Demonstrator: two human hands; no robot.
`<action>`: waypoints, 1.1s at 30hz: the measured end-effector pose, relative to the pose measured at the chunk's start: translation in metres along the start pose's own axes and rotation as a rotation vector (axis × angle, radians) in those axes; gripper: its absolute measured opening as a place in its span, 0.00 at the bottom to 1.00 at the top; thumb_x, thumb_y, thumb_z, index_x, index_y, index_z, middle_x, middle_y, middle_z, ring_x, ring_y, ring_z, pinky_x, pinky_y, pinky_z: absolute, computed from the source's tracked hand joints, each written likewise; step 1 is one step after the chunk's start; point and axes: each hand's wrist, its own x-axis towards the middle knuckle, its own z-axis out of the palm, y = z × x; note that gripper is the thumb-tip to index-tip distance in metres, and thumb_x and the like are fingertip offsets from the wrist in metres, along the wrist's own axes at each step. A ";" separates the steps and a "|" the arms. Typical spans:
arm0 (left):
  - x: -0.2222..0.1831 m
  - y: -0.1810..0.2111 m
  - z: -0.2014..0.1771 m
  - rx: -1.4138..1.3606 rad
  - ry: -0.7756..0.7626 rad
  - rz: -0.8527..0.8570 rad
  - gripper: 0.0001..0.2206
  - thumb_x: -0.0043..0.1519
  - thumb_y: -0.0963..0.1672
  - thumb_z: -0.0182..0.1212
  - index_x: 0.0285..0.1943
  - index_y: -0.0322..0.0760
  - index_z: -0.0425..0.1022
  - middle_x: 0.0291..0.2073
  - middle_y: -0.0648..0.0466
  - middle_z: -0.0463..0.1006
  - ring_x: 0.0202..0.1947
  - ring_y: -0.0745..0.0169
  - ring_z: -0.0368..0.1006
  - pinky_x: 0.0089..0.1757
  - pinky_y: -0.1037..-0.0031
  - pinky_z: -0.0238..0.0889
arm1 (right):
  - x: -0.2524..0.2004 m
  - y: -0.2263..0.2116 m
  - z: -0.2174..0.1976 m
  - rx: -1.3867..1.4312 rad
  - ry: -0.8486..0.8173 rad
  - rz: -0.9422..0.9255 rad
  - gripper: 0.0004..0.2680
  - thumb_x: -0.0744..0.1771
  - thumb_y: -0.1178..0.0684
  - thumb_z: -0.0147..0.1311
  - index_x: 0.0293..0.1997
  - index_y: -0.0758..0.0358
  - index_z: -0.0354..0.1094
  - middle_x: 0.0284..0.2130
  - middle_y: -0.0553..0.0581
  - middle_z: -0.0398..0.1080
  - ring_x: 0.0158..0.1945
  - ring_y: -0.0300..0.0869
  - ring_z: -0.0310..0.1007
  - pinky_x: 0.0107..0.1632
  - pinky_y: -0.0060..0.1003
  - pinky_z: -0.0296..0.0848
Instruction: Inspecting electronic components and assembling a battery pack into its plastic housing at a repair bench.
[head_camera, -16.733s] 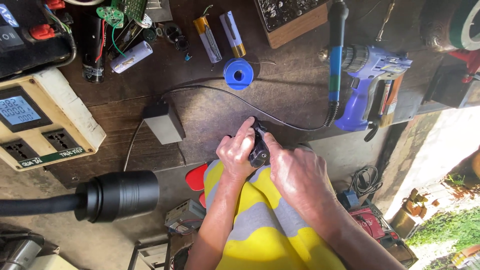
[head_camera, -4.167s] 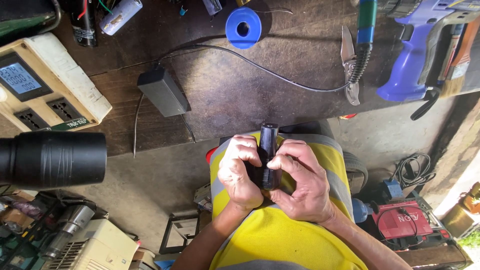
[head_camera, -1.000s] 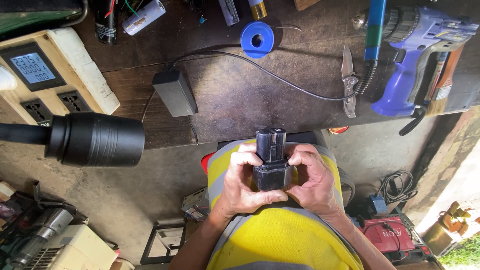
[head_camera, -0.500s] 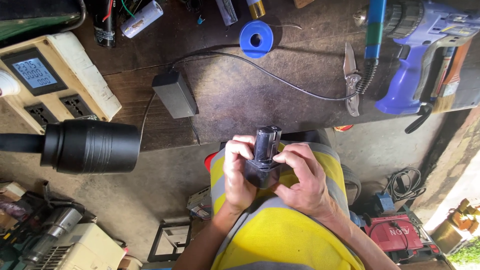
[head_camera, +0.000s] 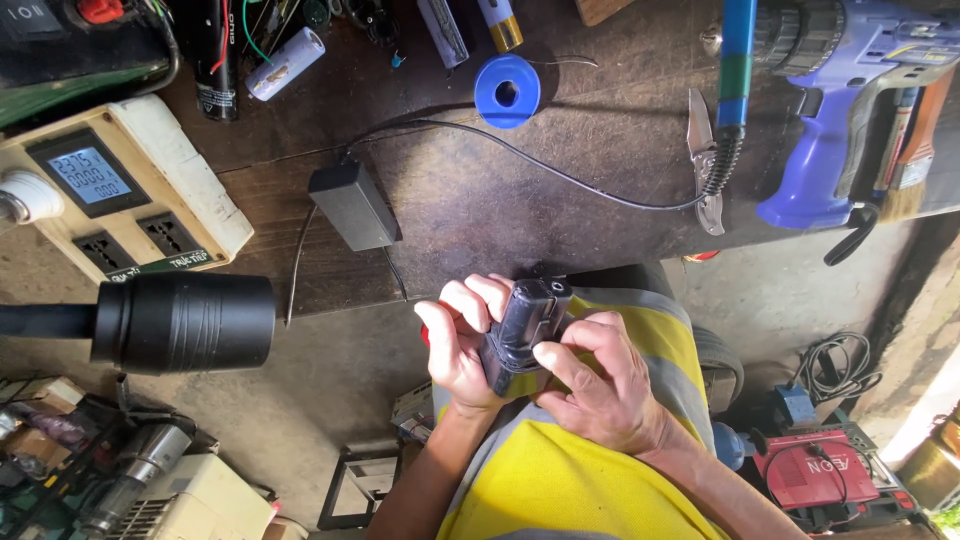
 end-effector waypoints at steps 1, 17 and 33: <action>0.001 0.000 0.000 -0.039 0.021 -0.038 0.23 0.73 0.52 0.29 0.26 0.41 0.57 0.24 0.52 0.63 0.28 0.57 0.55 0.42 0.66 0.55 | 0.001 0.000 0.000 0.001 -0.005 0.000 0.16 0.62 0.61 0.64 0.53 0.60 0.65 0.42 0.61 0.63 0.40 0.51 0.65 0.44 0.45 0.73; -0.001 -0.006 -0.011 -0.277 0.092 -0.446 0.30 0.64 0.64 0.37 0.31 0.40 0.65 0.27 0.52 0.70 0.30 0.59 0.67 0.38 0.66 0.61 | 0.017 -0.001 -0.001 0.021 0.048 -0.035 0.15 0.64 0.57 0.69 0.50 0.67 0.66 0.43 0.61 0.68 0.45 0.54 0.73 0.52 0.48 0.79; -0.002 -0.009 -0.011 -0.167 0.184 -0.216 0.28 0.72 0.56 0.34 0.24 0.38 0.63 0.24 0.54 0.66 0.27 0.60 0.61 0.38 0.64 0.60 | 0.008 0.003 0.005 0.148 0.048 -0.008 0.17 0.62 0.56 0.71 0.44 0.65 0.59 0.40 0.62 0.69 0.44 0.54 0.73 0.54 0.51 0.76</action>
